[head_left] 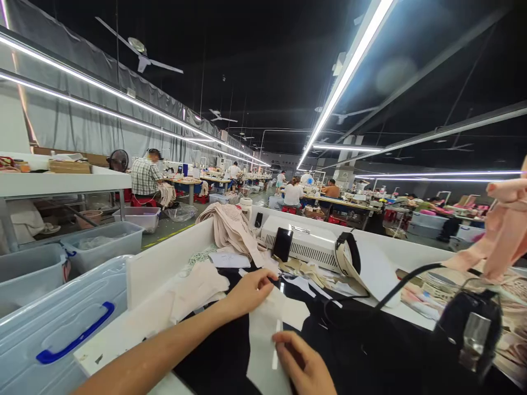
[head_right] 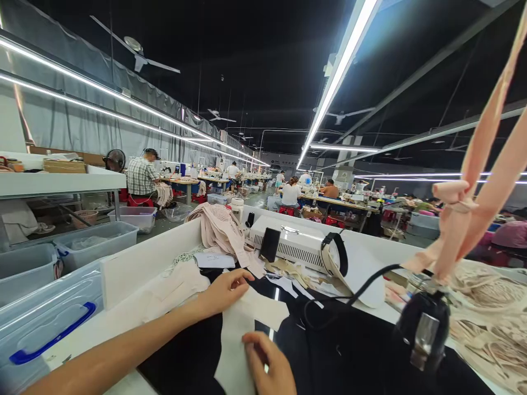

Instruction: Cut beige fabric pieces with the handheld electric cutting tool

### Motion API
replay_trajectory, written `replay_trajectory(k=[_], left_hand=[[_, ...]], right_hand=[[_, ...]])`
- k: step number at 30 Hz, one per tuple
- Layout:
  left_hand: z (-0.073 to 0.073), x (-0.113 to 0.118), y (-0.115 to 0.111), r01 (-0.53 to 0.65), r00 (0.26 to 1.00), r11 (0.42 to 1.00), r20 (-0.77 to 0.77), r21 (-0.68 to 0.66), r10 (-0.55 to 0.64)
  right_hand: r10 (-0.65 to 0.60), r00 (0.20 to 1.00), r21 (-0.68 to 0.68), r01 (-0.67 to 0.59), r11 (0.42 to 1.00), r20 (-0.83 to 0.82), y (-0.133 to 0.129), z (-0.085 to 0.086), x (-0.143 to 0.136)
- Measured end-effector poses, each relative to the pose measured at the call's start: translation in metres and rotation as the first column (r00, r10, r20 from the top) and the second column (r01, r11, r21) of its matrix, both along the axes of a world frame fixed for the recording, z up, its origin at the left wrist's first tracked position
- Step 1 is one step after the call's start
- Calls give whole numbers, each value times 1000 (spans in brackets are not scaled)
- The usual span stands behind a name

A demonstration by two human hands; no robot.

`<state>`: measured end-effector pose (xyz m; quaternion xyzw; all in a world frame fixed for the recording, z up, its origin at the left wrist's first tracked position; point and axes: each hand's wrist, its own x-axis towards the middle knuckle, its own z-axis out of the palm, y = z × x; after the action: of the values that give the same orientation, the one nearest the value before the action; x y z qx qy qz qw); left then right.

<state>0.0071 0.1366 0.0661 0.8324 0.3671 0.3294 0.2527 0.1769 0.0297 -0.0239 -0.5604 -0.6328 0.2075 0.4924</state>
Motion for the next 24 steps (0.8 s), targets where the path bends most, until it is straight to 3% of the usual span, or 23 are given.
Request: replay_trajectory(k=[6,10,17,21,24], left_hand=[[-9,-7,38,-136,989,991,-53,13,136],[-27,-9,44,-158,976,985,-144,65,166],[-55,-8,45,-196,906,978,-368,74,209],[-57,-6,44,-195,880,977,-425,86,213],[-53,-7,41,-185,879,978,-427,101,211]], right_hand=[[-186,982,15,185,983,43,62,34,53],[-191,966,14,191,981,176,85,37,61],[-206,868,-9,235,972,451,96,19,51],[-262,756,43,297,954,600,94,17,42],[-278,703,108,277,955,654,87,19,36]])
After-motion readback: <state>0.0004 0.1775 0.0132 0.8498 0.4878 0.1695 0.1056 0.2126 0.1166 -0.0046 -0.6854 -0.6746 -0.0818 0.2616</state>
